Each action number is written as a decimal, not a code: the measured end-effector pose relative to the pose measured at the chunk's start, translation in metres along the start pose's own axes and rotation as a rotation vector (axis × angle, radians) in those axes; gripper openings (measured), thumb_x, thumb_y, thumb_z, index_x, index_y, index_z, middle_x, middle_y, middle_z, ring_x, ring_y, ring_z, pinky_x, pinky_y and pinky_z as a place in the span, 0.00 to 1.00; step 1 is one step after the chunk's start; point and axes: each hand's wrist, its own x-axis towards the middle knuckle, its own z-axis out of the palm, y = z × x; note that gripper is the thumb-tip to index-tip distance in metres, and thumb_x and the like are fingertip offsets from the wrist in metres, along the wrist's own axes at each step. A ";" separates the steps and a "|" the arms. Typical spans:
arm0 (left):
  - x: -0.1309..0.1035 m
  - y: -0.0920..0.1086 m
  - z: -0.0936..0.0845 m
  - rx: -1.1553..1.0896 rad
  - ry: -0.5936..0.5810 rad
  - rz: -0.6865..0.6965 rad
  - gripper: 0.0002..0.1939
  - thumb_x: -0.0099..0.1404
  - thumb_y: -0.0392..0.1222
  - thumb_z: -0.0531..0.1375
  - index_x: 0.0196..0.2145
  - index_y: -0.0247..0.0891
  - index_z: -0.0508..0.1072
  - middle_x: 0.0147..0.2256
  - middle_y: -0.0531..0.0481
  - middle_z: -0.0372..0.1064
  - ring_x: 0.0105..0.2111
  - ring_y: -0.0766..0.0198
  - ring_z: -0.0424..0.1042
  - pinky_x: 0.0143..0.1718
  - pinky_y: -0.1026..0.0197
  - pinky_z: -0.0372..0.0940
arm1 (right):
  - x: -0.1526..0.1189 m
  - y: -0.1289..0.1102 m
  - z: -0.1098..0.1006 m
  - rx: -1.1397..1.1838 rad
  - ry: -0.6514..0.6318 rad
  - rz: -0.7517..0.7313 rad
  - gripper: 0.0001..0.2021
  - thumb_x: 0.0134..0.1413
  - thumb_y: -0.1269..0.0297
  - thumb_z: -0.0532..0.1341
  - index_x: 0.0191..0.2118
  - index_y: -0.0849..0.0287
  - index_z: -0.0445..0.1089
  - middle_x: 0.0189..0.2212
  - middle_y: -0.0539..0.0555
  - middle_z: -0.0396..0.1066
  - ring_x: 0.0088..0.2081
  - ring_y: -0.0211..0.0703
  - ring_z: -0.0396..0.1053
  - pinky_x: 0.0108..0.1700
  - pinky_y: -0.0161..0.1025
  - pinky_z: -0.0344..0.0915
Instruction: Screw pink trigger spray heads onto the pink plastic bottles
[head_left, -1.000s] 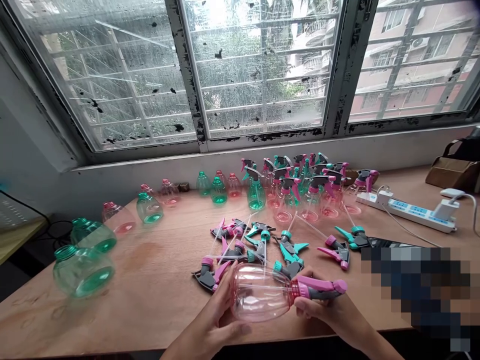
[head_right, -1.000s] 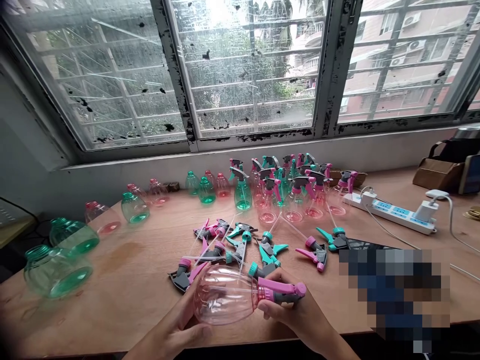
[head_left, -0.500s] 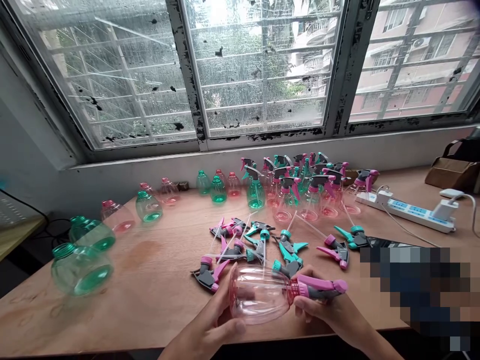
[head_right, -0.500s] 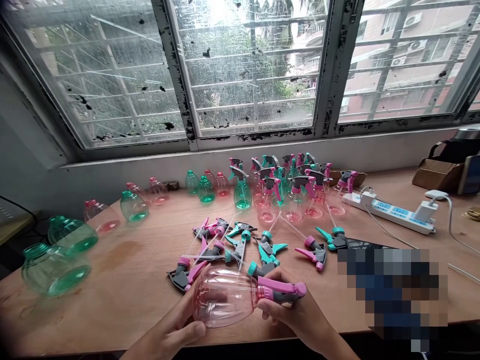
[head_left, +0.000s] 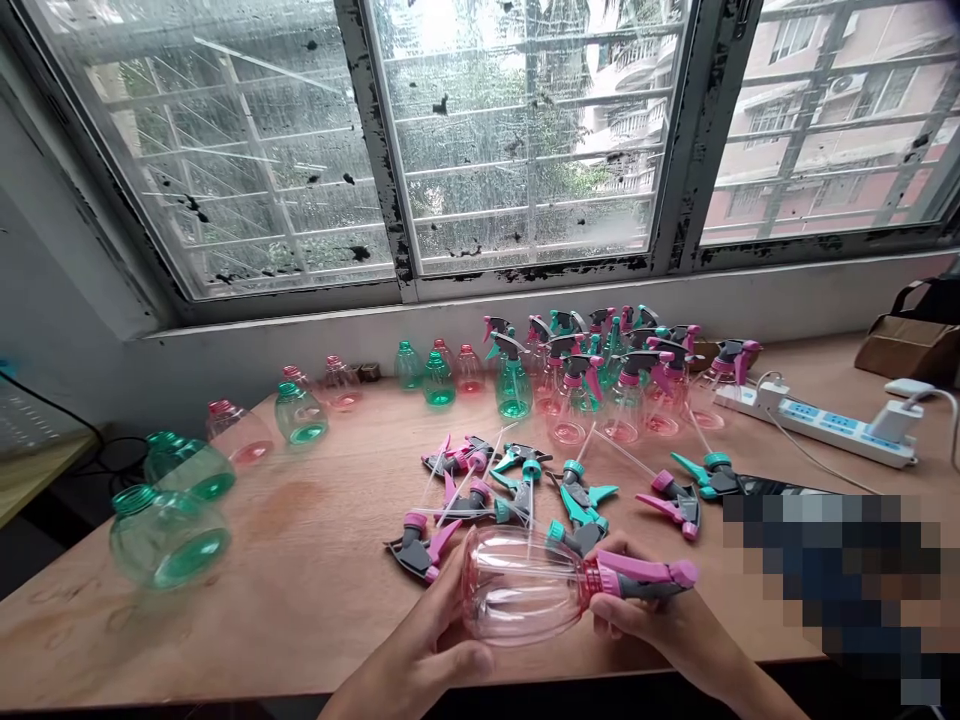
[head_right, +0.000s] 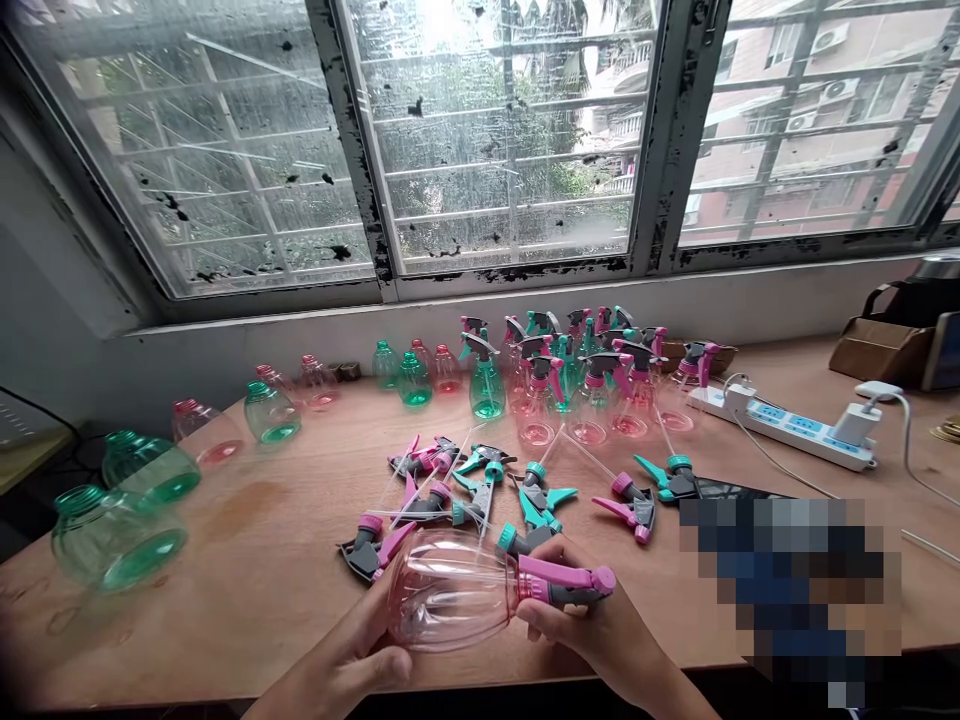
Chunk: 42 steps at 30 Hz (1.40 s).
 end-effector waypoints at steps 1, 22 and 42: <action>0.000 0.000 0.000 0.000 0.003 -0.008 0.48 0.65 0.53 0.66 0.72 0.56 0.41 0.75 0.54 0.31 0.74 0.45 0.33 0.72 0.45 0.44 | 0.000 0.000 0.000 -0.002 0.001 -0.006 0.14 0.50 0.55 0.74 0.36 0.56 0.73 0.26 0.48 0.77 0.26 0.42 0.74 0.29 0.36 0.68; -0.002 0.005 0.003 0.083 -0.003 0.013 0.49 0.68 0.49 0.65 0.71 0.61 0.34 0.75 0.57 0.30 0.74 0.48 0.36 0.72 0.47 0.44 | 0.000 -0.001 0.000 -0.043 -0.004 -0.027 0.15 0.51 0.51 0.72 0.36 0.56 0.74 0.24 0.47 0.73 0.24 0.42 0.71 0.29 0.37 0.68; 0.000 0.009 0.005 -0.023 -0.039 0.000 0.50 0.68 0.47 0.65 0.71 0.60 0.32 0.75 0.51 0.39 0.74 0.49 0.31 0.71 0.48 0.51 | 0.001 0.000 0.000 -0.014 0.043 -0.058 0.12 0.53 0.55 0.72 0.37 0.58 0.77 0.23 0.46 0.72 0.24 0.39 0.70 0.28 0.34 0.67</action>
